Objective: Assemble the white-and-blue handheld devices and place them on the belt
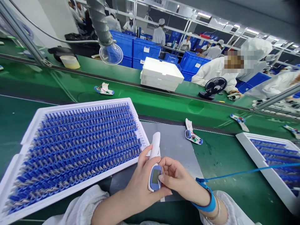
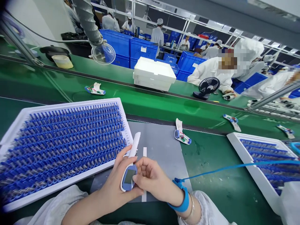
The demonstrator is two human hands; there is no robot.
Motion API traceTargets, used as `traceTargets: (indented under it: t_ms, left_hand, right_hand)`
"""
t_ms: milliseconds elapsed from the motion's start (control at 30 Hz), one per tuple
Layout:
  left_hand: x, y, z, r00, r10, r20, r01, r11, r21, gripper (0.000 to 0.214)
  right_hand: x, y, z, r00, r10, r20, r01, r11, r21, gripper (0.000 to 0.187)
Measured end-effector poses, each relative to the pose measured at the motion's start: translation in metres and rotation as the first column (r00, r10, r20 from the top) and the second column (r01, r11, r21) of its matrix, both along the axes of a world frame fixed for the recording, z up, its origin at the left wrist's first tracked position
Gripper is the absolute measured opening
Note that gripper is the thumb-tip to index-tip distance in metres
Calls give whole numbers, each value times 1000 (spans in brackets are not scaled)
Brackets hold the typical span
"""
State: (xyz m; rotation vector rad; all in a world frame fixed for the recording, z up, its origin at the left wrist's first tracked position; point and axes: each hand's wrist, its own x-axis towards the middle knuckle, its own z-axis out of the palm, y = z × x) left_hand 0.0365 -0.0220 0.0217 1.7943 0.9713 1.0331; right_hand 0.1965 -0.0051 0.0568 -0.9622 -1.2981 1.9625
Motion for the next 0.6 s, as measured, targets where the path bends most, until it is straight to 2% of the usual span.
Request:
traceTargets:
  t_ms: [100, 233, 467, 600]
  left_hand:
    - [-2, 3, 5, 998, -44, -44, 47, 998, 48, 59]
    - [-4, 9, 10, 996, -40, -82, 45, 997, 61, 63]
    - [-6, 9, 9, 990, -142, -10, 142, 990, 21, 69]
    - [-6, 8, 6, 996, -86, 6, 85, 991, 108, 71]
  right_hand:
    - [-1, 1, -2, 1000, 13, -24, -13, 1000, -17, 31]
    - [-1, 6, -3, 1000, 2, -14, -2, 1000, -29, 34]
    - [1, 8, 7, 997, 79, -8, -80, 995, -58, 36]
    - [1, 7, 4, 999, 31, -35, -33, 996, -77, 34]
